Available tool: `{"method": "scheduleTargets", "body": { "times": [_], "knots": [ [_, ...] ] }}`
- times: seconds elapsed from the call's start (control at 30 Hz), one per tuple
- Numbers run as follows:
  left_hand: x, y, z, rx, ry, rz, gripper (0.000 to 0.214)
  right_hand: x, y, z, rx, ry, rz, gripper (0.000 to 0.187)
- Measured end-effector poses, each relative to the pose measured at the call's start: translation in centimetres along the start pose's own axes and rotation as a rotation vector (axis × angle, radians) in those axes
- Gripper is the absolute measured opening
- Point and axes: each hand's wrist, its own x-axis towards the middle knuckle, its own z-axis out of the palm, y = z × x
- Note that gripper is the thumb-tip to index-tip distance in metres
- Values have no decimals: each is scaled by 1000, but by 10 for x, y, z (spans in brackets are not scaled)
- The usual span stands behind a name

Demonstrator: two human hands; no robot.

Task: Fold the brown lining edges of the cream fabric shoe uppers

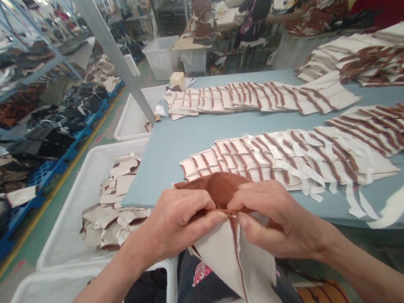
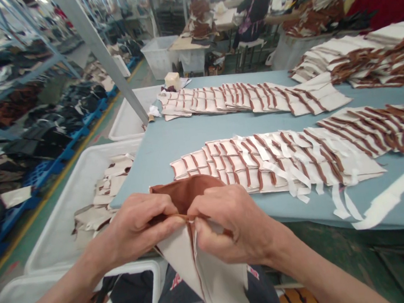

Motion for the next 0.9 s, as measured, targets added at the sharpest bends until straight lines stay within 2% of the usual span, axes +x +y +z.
{"method": "scheduleTargets", "body": {
  "times": [0.1,0.2,0.3,0.4,0.5,0.57,0.67,0.77,0.9],
  "knots": [
    [1,-2,5,54,52,29,28,0,2,-4,132,-62,63,23],
    [0,-3,11,113,89,46,29,2,7,-5,184,-131,145,35],
    [-1,-2,13,118,122,47,31,6,14,-1,243,-184,250,39],
    [2,-2,8,-39,92,-9,29,9,17,3,437,-228,265,45],
    [7,-8,-1,-327,-15,-134,36,9,11,-1,553,-219,228,48],
    [9,-14,-6,-485,-84,-194,41,7,8,-7,498,-167,184,46],
    [7,-21,-10,-539,-79,-204,44,-1,12,-16,329,-62,166,38],
    [6,-23,-11,-561,-64,-210,51,-11,30,-16,169,-13,271,33],
    [11,-21,-11,-600,-187,-196,47,-19,52,-3,85,-48,363,34]
  ]
}}
